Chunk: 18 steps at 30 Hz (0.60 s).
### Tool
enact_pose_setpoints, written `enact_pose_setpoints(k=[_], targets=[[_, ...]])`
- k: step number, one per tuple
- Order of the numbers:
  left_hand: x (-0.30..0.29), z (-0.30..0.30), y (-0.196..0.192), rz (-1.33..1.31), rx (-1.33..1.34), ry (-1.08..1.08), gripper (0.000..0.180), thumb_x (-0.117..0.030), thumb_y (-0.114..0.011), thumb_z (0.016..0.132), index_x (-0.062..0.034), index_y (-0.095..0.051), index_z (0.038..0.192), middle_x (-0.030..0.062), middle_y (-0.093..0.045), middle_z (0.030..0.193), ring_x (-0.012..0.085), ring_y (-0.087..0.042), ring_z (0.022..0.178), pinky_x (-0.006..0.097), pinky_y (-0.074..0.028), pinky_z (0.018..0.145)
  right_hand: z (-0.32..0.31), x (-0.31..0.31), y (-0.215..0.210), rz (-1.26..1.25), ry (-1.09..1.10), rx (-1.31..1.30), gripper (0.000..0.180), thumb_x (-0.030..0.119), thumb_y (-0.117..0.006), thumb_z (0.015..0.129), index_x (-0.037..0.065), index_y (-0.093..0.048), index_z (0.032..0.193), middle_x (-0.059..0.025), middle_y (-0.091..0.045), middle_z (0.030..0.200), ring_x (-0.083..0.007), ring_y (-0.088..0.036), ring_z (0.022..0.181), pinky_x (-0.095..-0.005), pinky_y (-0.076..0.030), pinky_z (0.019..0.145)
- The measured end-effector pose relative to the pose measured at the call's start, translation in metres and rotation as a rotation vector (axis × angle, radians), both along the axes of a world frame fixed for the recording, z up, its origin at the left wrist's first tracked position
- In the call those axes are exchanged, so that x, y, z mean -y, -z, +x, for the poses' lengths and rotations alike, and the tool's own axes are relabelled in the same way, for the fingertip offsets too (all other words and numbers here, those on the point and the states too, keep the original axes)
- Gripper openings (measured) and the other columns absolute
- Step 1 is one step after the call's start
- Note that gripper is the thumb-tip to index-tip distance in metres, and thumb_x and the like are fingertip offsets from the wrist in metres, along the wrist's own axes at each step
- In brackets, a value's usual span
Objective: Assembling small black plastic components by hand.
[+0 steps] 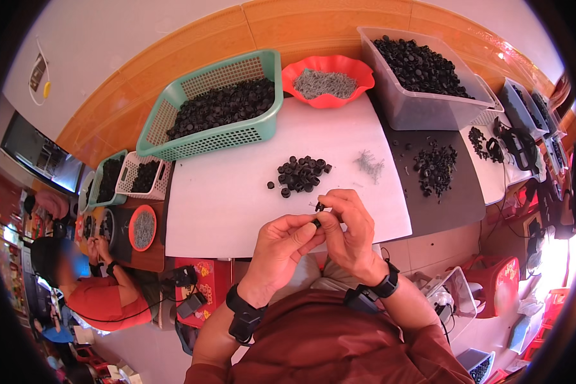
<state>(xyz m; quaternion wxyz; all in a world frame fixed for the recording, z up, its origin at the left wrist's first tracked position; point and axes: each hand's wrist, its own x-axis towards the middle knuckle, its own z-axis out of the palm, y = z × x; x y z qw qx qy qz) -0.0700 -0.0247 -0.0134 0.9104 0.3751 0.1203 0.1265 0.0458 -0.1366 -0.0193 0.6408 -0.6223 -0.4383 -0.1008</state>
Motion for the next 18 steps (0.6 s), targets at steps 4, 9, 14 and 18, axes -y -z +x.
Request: enact_pose_setpoints(k=[4,9,14,18], targets=[[-0.004,-0.002,0.000,-0.088,-0.044,-0.027,0.016,-0.004,-0.066,0.098,-0.0003,-0.067,0.113,0.0131,-0.071,0.117,0.0211,-0.070,0.106,0.036,-0.059,0.098,0.000,0.004,0.006,0.013,-0.025,-0.041,0.028,-0.004,-0.073,0.088,0.002,-0.065,0.114,-0.0173,-0.065,0.103,-0.0267,-0.065,0.073,-0.0319,-0.052,0.060],[-0.007,-0.003,0.001,-0.159,-0.047,-0.062,0.013,-0.005,-0.066,0.098,-0.0037,-0.066,0.111,0.0127,-0.071,0.116,0.0213,-0.071,0.107,0.034,-0.061,0.095,-0.002,0.014,0.006,-0.054,-0.031,-0.054,0.028,-0.002,-0.073,0.088,0.002,-0.065,0.114,-0.0172,-0.065,0.104,-0.0268,-0.065,0.074,-0.0317,-0.053,0.060],[-0.007,-0.003,0.001,-0.165,-0.011,-0.060,0.016,-0.003,-0.064,0.099,-0.0066,-0.067,0.114,0.0116,-0.071,0.118,0.0212,-0.070,0.108,0.035,-0.061,0.096,-0.002,0.014,0.004,-0.064,-0.074,-0.025,0.029,0.001,-0.075,0.088,0.003,-0.064,0.115,-0.0166,-0.065,0.105,-0.0273,-0.066,0.073,-0.0329,-0.054,0.059],[-0.008,-0.005,0.000,-0.174,-0.005,-0.070,0.019,-0.004,-0.065,0.098,-0.0060,-0.068,0.117,0.0117,-0.071,0.116,0.0220,-0.070,0.109,0.035,-0.060,0.096,-0.001,0.015,0.003,-0.066,-0.076,-0.002,0.029,0.001,-0.075,0.088,0.003,-0.064,0.115,-0.0162,-0.065,0.105,-0.0285,-0.066,0.073,-0.0332,-0.054,0.060]])
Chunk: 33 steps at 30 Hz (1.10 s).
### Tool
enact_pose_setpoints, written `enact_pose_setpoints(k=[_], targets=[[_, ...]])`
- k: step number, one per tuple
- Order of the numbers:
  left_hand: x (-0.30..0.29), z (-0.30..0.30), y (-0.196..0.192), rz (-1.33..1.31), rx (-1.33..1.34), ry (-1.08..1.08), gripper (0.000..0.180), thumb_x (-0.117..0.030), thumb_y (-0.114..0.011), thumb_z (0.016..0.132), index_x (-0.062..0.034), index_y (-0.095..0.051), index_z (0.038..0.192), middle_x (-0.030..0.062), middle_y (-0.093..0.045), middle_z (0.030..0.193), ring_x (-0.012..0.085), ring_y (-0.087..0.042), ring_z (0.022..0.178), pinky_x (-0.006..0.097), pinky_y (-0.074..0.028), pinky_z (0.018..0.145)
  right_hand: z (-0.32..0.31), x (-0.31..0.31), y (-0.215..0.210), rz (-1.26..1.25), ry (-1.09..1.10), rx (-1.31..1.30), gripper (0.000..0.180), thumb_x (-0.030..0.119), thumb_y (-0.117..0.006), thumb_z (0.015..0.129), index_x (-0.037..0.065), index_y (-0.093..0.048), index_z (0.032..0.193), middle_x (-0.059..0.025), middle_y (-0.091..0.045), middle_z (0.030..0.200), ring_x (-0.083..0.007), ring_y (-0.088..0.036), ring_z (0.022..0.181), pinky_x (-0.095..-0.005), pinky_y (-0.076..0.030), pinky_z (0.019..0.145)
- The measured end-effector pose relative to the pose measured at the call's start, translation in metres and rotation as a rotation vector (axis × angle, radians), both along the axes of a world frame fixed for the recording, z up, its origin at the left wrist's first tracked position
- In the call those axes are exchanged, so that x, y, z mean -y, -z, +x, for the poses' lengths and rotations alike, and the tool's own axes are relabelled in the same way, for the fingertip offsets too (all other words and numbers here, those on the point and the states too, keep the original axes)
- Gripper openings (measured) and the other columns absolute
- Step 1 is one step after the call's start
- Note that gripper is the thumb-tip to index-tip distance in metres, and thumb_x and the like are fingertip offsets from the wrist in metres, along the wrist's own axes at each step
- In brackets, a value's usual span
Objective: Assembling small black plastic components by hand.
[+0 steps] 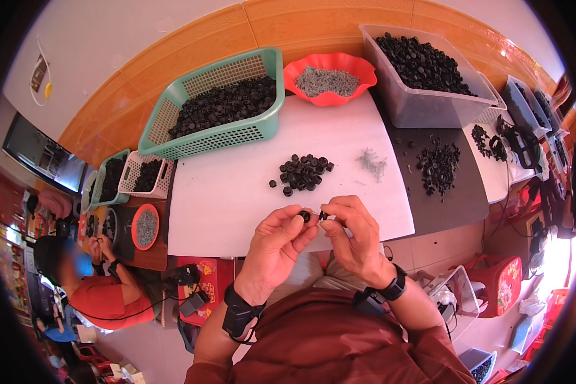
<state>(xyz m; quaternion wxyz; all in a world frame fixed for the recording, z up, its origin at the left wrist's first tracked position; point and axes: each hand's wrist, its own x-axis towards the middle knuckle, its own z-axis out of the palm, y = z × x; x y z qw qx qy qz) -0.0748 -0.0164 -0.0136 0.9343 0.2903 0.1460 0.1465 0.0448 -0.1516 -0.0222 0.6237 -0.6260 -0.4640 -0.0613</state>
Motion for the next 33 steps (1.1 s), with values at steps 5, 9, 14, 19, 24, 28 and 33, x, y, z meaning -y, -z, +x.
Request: enact_pose_setpoints(k=[5,9,14,19,24,28,33], targets=[[-0.003,-0.002,0.003,-0.020,-0.013,0.006,0.021,-0.005,-0.064,0.099,-0.0067,-0.069,0.119,0.0106,-0.072,0.114,0.0225,-0.070,0.110,0.035,-0.060,0.097,0.000,0.001,0.001,-0.022,-0.036,-0.065,0.026,0.001,-0.073,0.090,0.003,-0.065,0.114,-0.0158,-0.065,0.104,-0.0292,-0.067,0.074,-0.0339,-0.055,0.062],[-0.005,-0.002,0.005,-0.029,-0.011,0.030,0.021,-0.006,-0.065,0.099,-0.0068,-0.069,0.119,0.0100,-0.072,0.114,0.0221,-0.070,0.109,0.036,-0.060,0.097,0.002,0.002,-0.005,-0.009,-0.059,-0.010,0.025,0.000,-0.072,0.090,0.003,-0.065,0.114,-0.0155,-0.065,0.104,-0.0290,-0.068,0.074,-0.0341,-0.055,0.062],[-0.004,-0.001,0.005,-0.059,0.017,0.046,0.020,-0.007,-0.065,0.100,-0.0070,-0.068,0.119,0.0095,-0.072,0.113,0.0201,-0.070,0.104,0.035,-0.060,0.093,0.003,0.003,-0.007,-0.042,-0.092,-0.013,0.025,-0.001,-0.071,0.090,0.002,-0.064,0.114,-0.0143,-0.065,0.103,-0.0300,-0.069,0.075,-0.0351,-0.056,0.063],[-0.004,-0.002,0.008,-0.073,0.028,0.057,0.021,-0.008,-0.065,0.100,-0.0072,-0.068,0.120,0.0092,-0.072,0.113,0.0194,-0.070,0.103,0.035,-0.060,0.092,0.002,0.002,-0.004,-0.036,-0.109,-0.012,0.024,-0.002,-0.071,0.091,0.000,-0.064,0.114,-0.0161,-0.065,0.101,-0.0220,-0.064,0.075,-0.0303,-0.053,0.062],[-0.004,-0.003,0.008,-0.084,0.021,0.058,0.021,-0.010,-0.066,0.099,-0.0072,-0.067,0.121,0.0086,-0.072,0.112,0.0188,-0.071,0.101,0.035,-0.060,0.090,0.002,0.003,-0.002,-0.051,-0.106,-0.009,0.024,-0.002,-0.071,0.091,0.000,-0.064,0.114,-0.0161,-0.065,0.101,-0.0224,-0.064,0.074,-0.0308,-0.053,0.062],[-0.004,-0.003,0.009,-0.082,0.015,0.059,0.021,-0.010,-0.067,0.099,-0.0070,-0.068,0.119,0.0079,-0.072,0.109,0.0182,-0.071,0.098,0.034,-0.060,0.089,0.000,0.003,-0.007,-0.059,-0.109,-0.004,0.023,-0.003,-0.070,0.091,0.000,-0.065,0.113,-0.0158,-0.065,0.100,-0.0237,-0.065,0.074,-0.0310,-0.054,0.062],[-0.004,-0.003,0.010,-0.075,0.005,0.066,0.020,-0.010,-0.067,0.099,-0.0063,-0.068,0.118,0.0083,-0.072,0.107,0.0181,-0.071,0.097,0.033,-0.060,0.089,-0.001,0.002,-0.008,-0.070,-0.134,-0.003,0.023,-0.003,-0.070,0.090,0.000,-0.065,0.112,-0.0154,-0.066,0.100,-0.0270,-0.068,0.077,-0.0329,-0.055,0.063]])
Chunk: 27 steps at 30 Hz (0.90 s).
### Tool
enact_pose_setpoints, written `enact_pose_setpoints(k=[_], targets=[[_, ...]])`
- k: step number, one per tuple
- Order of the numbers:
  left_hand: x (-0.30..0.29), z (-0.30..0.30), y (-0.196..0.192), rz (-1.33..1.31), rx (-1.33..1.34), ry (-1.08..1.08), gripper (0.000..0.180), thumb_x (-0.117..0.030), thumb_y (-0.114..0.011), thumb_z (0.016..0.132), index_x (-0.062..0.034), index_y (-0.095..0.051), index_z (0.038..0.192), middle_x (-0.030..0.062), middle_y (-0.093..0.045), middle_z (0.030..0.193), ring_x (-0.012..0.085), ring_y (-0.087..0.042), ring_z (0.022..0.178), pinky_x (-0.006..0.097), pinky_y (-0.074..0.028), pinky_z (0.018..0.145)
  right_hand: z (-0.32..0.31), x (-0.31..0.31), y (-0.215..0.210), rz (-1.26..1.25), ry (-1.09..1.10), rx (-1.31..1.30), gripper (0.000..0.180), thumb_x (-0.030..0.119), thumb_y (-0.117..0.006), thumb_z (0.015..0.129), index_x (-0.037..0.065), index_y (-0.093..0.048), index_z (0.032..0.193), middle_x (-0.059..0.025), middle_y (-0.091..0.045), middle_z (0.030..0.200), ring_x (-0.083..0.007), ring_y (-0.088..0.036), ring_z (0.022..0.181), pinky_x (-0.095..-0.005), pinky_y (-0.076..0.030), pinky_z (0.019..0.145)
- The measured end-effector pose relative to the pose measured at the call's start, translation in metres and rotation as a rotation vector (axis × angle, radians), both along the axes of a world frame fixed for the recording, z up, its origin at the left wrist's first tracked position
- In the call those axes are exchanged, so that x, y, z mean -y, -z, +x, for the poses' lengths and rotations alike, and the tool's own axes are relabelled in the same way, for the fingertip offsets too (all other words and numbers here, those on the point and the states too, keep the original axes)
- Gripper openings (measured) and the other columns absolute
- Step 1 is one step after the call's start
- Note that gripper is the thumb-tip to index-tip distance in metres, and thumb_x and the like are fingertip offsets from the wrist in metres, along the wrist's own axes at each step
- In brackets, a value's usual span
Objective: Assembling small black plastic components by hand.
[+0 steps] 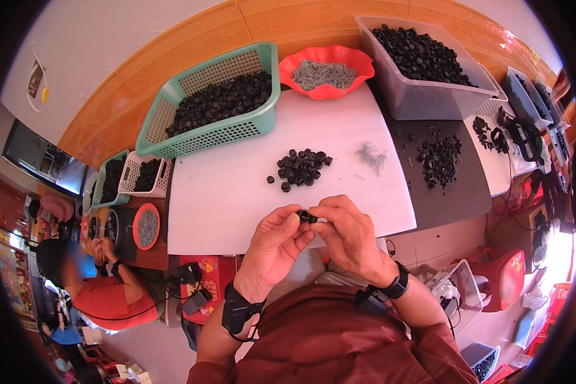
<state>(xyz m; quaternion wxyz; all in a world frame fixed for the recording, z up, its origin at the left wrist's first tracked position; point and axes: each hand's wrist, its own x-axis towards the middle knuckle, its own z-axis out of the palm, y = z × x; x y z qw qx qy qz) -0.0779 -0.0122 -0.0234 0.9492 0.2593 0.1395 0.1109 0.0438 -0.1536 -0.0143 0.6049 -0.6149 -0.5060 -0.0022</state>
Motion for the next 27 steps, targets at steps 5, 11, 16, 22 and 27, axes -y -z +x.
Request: enact_pose_setpoints(k=[5,11,16,22,27], targets=[[0.0008,0.0008,-0.0008,0.032,-0.028,-0.002,0.020,-0.009,-0.067,0.099,-0.0055,-0.069,0.118,0.0082,-0.073,0.106,0.0183,-0.071,0.098,0.033,-0.060,0.089,0.0000,-0.0021,0.0025,-0.010,0.003,0.035,0.027,-0.001,-0.070,0.090,0.003,-0.063,0.115,-0.0143,-0.064,0.104,-0.0314,-0.070,0.075,-0.0376,-0.058,0.061],[-0.0013,-0.0019,0.0074,0.074,-0.012,0.015,0.022,-0.013,-0.066,0.100,-0.0077,-0.068,0.121,0.0098,-0.071,0.115,0.0205,-0.069,0.101,0.035,-0.059,0.092,-0.0007,-0.0011,0.0019,-0.035,0.007,0.036,0.027,-0.001,-0.070,0.089,0.003,-0.064,0.115,-0.0141,-0.064,0.104,-0.0313,-0.069,0.074,-0.0378,-0.057,0.061],[0.0024,-0.0008,0.0028,0.073,-0.020,-0.006,0.021,-0.011,-0.067,0.099,-0.0067,-0.070,0.119,0.0093,-0.072,0.112,0.0196,-0.070,0.100,0.034,-0.060,0.090,-0.0010,0.0003,0.0006,-0.041,0.016,0.036,0.026,-0.001,-0.070,0.089,0.003,-0.064,0.114,-0.0140,-0.064,0.103,-0.0313,-0.069,0.073,-0.0380,-0.057,0.060],[0.0049,0.0012,0.0000,0.064,-0.017,-0.019,0.020,-0.010,-0.068,0.098,-0.0057,-0.071,0.117,0.0086,-0.073,0.108,0.0184,-0.071,0.098,0.032,-0.061,0.089,-0.0003,0.0015,0.0017,-0.044,0.020,0.027,0.026,-0.001,-0.070,0.089,0.002,-0.065,0.114,-0.0140,-0.064,0.103,-0.0315,-0.069,0.074,-0.0382,-0.057,0.061],[0.0053,0.0017,-0.0001,0.074,-0.019,-0.015,0.020,-0.010,-0.067,0.099,-0.0053,-0.070,0.118,0.0085,-0.073,0.109,0.0180,-0.071,0.098,0.032,-0.061,0.089,0.0008,0.0021,0.0027,-0.036,0.024,0.029,0.026,-0.001,-0.070,0.089,0.002,-0.064,0.115,-0.0142,-0.064,0.104,-0.0322,-0.069,0.074,-0.0383,-0.057,0.060]])
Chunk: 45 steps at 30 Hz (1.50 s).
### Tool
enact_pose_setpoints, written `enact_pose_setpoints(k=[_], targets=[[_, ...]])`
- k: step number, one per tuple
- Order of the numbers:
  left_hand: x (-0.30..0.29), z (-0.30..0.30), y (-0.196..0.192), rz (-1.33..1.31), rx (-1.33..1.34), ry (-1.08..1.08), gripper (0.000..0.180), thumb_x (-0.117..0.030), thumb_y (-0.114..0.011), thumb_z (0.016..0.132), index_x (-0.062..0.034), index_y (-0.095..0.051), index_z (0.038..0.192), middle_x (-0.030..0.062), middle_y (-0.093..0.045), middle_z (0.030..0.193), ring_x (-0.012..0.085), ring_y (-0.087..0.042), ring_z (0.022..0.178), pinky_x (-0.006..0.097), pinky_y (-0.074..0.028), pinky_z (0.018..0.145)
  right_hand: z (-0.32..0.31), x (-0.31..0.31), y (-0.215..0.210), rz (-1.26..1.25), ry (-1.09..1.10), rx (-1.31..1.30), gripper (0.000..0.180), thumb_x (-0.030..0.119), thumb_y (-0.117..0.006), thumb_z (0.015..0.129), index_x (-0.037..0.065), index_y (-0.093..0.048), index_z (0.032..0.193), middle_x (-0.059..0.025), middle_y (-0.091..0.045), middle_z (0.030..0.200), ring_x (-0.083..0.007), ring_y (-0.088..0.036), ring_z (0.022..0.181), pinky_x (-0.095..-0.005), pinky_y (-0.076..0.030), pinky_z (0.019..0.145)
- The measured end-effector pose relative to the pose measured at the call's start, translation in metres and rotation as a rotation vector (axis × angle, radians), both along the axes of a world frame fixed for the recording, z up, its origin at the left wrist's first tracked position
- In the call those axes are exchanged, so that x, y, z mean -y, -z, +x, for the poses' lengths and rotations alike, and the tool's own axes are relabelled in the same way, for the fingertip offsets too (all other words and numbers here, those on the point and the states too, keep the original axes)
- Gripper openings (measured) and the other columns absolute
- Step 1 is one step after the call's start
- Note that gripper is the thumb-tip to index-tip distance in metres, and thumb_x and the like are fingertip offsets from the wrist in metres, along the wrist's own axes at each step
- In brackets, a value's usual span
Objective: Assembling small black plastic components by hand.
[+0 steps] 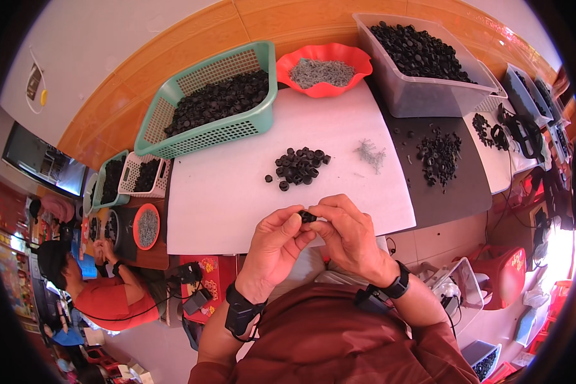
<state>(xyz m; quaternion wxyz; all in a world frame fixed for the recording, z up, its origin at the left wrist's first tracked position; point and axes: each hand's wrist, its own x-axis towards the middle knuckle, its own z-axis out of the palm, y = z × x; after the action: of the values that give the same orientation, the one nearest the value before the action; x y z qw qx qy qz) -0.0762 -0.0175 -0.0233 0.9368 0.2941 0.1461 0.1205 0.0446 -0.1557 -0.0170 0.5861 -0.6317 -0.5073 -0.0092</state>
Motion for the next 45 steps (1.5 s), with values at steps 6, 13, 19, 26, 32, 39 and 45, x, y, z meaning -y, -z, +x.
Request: enact_pose_setpoints(k=[6,13,19,26,32,39,45], targets=[[0.0002,0.0006,0.0010,0.003,-0.008,-0.007,0.020,-0.010,-0.066,0.099,-0.0055,-0.070,0.118,0.0079,-0.073,0.109,0.0175,-0.071,0.099,0.032,-0.061,0.089,0.0004,0.0005,0.0006,-0.018,0.001,0.004,0.027,-0.001,-0.070,0.089,0.002,-0.064,0.115,-0.0141,-0.064,0.104,-0.0325,-0.069,0.075,-0.0388,-0.057,0.061],[0.0003,0.0012,0.0014,-0.008,-0.006,-0.011,0.020,-0.011,-0.067,0.099,-0.0060,-0.070,0.118,0.0069,-0.073,0.108,0.0166,-0.071,0.097,0.032,-0.061,0.087,-0.0001,0.0011,-0.0012,-0.005,0.005,-0.018,0.026,0.000,-0.070,0.089,0.003,-0.065,0.115,-0.0136,-0.064,0.104,-0.0322,-0.069,0.074,-0.0385,-0.057,0.061],[0.0009,0.0006,0.0008,-0.010,-0.008,-0.008,0.020,-0.012,-0.067,0.099,-0.0067,-0.070,0.118,0.0063,-0.073,0.108,0.0162,-0.071,0.096,0.031,-0.061,0.087,-0.0009,0.0008,0.0011,-0.019,0.007,-0.020,0.026,0.000,-0.070,0.089,0.002,-0.065,0.115,-0.0136,-0.064,0.104,-0.0326,-0.069,0.075,-0.0388,-0.057,0.061],[0.0016,-0.0005,0.0008,-0.003,-0.011,-0.007,0.020,-0.012,-0.068,0.099,-0.0070,-0.070,0.118,0.0060,-0.073,0.109,0.0163,-0.071,0.098,0.031,-0.060,0.087,-0.0027,0.0010,-0.0003,-0.031,0.005,-0.042,0.026,0.001,-0.070,0.089,0.002,-0.065,0.115,-0.0134,-0.065,0.104,-0.0327,-0.069,0.075,-0.0391,-0.057,0.061],[0.0024,0.0003,0.0003,0.004,-0.017,-0.017,0.020,-0.012,-0.067,0.099,-0.0068,-0.070,0.118,0.0060,-0.073,0.109,0.0162,-0.071,0.097,0.031,-0.060,0.088,-0.0027,0.0012,-0.0005,-0.047,-0.001,-0.057,0.026,0.001,-0.070,0.089,0.003,-0.065,0.115,-0.0133,-0.065,0.104,-0.0330,-0.069,0.074,-0.0392,-0.057,0.061],[0.0023,0.0010,0.0002,-0.003,-0.022,-0.015,0.021,-0.014,-0.066,0.100,-0.0068,-0.069,0.120,0.0063,-0.073,0.106,0.0155,-0.070,0.095,0.032,-0.060,0.087,-0.0018,-0.0032,0.0015,0.033,0.004,-0.085,0.026,-0.001,-0.070,0.089,0.003,-0.065,0.114,-0.0145,-0.064,0.102,-0.0340,-0.068,0.075,-0.0387,-0.057,0.063],[0.0031,0.0012,-0.0020,-0.021,-0.022,-0.022,0.021,-0.016,-0.067,0.100,-0.0069,-0.068,0.119,0.0055,-0.073,0.103,0.0148,-0.069,0.091,0.032,-0.060,0.086,-0.0025,-0.0033,0.0009,0.031,0.009,-0.097,0.025,-0.002,-0.069,0.090,0.003,-0.064,0.113,-0.0146,-0.064,0.102,-0.0343,-0.069,0.076,-0.0389,-0.057,0.064]])
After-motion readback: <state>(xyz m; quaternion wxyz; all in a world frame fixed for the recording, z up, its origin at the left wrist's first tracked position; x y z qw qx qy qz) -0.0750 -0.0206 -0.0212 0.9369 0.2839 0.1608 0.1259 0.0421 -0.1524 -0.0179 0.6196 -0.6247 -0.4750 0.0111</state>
